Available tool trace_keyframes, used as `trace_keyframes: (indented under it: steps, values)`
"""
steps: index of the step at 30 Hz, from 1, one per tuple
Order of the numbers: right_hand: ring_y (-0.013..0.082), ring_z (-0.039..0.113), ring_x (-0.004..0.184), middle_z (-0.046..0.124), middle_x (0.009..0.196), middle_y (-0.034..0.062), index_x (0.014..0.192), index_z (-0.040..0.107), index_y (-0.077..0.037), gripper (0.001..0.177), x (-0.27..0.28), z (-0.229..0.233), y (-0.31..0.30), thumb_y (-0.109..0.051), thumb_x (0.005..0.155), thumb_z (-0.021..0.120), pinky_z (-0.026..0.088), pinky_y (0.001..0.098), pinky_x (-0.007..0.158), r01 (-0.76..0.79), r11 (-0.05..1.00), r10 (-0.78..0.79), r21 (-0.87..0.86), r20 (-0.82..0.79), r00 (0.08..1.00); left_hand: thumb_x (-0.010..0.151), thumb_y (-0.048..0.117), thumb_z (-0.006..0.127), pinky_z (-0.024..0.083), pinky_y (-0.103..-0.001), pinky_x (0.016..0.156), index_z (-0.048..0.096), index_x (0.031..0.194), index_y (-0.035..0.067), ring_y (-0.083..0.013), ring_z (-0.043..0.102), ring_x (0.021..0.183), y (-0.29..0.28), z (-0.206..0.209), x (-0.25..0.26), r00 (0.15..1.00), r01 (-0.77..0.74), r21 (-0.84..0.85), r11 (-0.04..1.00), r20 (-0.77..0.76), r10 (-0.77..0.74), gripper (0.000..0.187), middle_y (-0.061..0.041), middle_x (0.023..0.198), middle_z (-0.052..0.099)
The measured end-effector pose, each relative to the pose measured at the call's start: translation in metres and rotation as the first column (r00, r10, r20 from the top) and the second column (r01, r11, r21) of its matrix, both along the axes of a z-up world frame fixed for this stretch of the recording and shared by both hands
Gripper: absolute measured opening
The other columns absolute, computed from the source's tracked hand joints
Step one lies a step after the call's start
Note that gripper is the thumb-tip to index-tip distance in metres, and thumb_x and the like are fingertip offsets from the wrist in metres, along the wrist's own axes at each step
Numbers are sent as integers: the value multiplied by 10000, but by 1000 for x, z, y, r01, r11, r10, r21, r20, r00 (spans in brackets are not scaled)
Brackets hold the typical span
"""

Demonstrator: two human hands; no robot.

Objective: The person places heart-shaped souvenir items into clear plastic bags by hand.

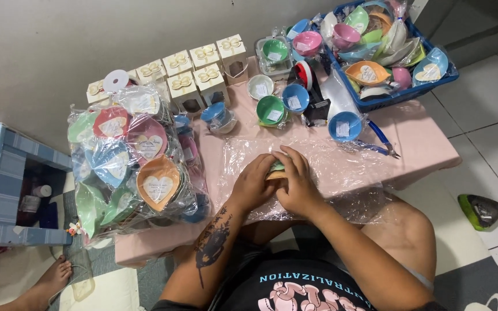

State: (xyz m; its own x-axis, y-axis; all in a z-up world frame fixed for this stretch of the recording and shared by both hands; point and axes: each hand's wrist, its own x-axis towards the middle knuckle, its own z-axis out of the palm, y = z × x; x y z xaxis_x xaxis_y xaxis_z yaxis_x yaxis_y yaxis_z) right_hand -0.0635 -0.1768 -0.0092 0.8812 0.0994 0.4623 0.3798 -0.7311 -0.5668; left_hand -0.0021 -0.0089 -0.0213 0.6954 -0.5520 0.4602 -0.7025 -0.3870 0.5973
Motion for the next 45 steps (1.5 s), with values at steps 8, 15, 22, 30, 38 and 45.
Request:
trace_keyframes:
  steps: [8, 15, 22, 30, 38, 45]
  values:
    - [389, 542, 1311, 504, 1414, 144, 1657, 346, -168, 940, 7, 7, -16, -65, 786, 683, 495, 525, 1055, -61, 934, 66, -351, 3, 998, 885, 146, 724, 537, -512, 966, 518, 1447, 67, -411, 680, 1097, 5, 0, -4, 999, -10, -132, 991, 33, 15, 603, -166, 1236, 670]
    - [328, 598, 1211, 537, 1332, 100, 1604, 440, -165, 650, 15, -1, -23, -392, 1006, 556, 520, 472, 1007, -41, 945, 75, -325, 93, 993, 751, 114, 623, 464, -460, 1020, 493, 1420, 87, -347, 642, 1163, 6, 6, -9, 978, -50, -178, 983, 190, 84, 682, -130, 1303, 638]
    - [407, 616, 1154, 535, 1325, 137, 1547, 445, -123, 709, 4, 30, -26, -8, 856, 550, 549, 518, 894, -98, 946, 74, -309, -88, 993, 745, 224, 688, 503, -457, 962, 524, 1461, 130, -314, 676, 1098, 1, 1, -3, 991, -94, 35, 995, 101, 90, 740, -90, 1234, 680]
    - [421, 612, 1175, 518, 1344, 140, 1543, 424, -127, 731, -4, 49, -41, -21, 839, 592, 541, 540, 924, -77, 965, 16, -252, -232, 973, 807, 349, 682, 491, -484, 1029, 479, 1470, 94, -355, 686, 1140, -1, 5, -6, 997, -81, -7, 997, 4, 81, 739, -135, 1269, 679]
    - [392, 630, 1151, 503, 1315, 101, 1562, 403, -170, 731, -5, 22, -64, -141, 875, 648, 561, 538, 895, 26, 977, -58, -211, -146, 988, 947, 684, 450, 477, -506, 1068, 410, 1533, 87, -352, 658, 1251, -3, 4, -7, 994, -73, -9, 997, -82, 72, 837, -137, 1420, 633]
    - [406, 679, 1054, 556, 1237, 134, 1516, 471, -132, 622, -4, 5, -81, -365, 966, 642, 590, 567, 824, 142, 954, -151, -264, -15, 988, 1006, 573, 467, 515, -485, 1018, 594, 1374, 160, -337, 698, 1151, -8, 2, -3, 992, -129, 133, 983, 24, 127, 567, -85, 1202, 696]
